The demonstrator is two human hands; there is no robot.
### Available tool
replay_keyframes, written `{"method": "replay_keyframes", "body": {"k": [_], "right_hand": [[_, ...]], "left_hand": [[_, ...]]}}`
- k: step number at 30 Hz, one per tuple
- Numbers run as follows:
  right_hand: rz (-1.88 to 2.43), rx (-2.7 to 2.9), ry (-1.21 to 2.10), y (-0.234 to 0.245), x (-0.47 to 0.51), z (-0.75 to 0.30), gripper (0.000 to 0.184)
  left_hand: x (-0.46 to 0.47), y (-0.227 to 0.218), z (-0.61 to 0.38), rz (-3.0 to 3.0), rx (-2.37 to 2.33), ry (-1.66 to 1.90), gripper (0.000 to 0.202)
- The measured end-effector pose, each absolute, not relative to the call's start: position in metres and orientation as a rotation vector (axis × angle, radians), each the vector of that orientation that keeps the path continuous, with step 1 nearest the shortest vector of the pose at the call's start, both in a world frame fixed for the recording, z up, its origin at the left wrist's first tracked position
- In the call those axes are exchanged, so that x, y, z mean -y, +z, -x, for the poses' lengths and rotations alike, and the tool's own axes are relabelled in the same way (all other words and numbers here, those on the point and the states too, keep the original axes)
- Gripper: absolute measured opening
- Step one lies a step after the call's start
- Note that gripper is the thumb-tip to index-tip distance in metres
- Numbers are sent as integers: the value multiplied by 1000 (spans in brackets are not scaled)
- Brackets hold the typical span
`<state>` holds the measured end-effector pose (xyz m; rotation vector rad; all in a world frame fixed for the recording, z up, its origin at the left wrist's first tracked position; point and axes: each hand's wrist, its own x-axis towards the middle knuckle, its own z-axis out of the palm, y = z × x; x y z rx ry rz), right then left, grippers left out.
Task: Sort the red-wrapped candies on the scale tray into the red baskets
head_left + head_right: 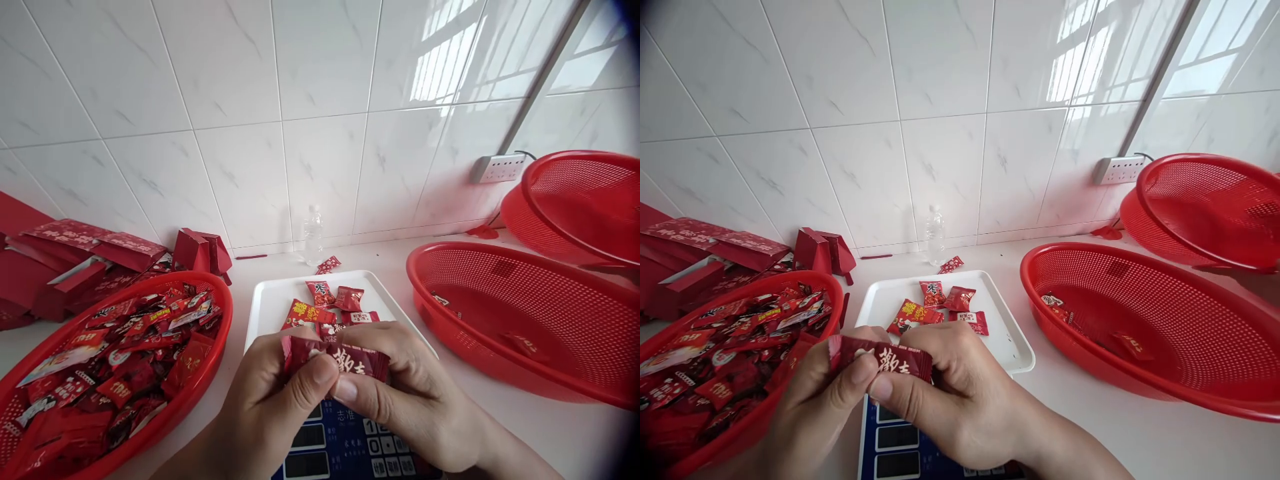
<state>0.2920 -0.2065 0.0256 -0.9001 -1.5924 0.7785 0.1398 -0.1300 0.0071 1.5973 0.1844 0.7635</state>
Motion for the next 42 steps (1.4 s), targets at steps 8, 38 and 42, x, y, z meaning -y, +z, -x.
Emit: {"method": "replay_keyframes", "body": {"k": [8, 38, 42], "right_hand": [[912, 1579, 820, 23, 203, -293, 46], [1791, 1730, 69, -5, 190, -340, 25], [1812, 1982, 160, -30, 181, -342, 35]], "left_hand": [[133, 16, -144, -1652, -205, 857, 39], [92, 40, -134, -877, -297, 994, 23], [92, 41, -133, -871, -246, 974, 22]]}}
